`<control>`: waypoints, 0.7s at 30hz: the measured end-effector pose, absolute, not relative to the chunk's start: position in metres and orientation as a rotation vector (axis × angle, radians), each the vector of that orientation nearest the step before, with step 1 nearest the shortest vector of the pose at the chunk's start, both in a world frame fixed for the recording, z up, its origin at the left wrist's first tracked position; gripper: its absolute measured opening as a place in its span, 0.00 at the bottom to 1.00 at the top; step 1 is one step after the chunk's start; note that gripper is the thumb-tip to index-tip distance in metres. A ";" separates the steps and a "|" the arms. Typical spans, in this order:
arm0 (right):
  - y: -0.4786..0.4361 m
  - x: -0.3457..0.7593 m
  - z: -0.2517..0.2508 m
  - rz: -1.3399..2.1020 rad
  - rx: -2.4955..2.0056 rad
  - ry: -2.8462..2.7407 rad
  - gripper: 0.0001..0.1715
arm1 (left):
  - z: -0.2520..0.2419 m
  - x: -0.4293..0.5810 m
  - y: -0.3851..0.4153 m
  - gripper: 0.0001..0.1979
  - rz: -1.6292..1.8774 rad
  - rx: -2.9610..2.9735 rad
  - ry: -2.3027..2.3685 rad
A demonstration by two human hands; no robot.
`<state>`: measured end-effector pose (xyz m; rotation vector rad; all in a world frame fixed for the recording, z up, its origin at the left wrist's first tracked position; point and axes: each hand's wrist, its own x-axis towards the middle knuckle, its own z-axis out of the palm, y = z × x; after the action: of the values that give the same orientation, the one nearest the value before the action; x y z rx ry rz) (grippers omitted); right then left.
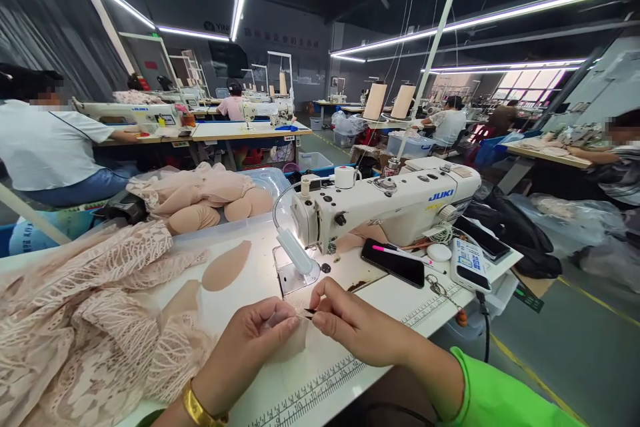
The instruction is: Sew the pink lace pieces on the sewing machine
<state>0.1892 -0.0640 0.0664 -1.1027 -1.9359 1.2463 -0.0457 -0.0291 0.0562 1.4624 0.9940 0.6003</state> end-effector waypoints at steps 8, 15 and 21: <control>-0.064 0.180 0.062 1.224 -1.145 -1.975 0.14 | 0.056 -0.044 -0.032 0.24 0.614 1.620 1.056; -0.063 0.179 0.059 1.240 -1.159 -1.955 0.11 | 0.056 -0.042 -0.033 0.22 0.610 1.719 1.069; -0.060 0.178 0.051 1.299 -1.136 -1.904 0.11 | 0.057 -0.041 -0.033 0.22 0.608 1.732 1.072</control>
<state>0.1783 -0.0603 0.0512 -1.1361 -1.9038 1.2994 -0.0415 -0.0330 0.0566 1.7319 1.0717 0.6075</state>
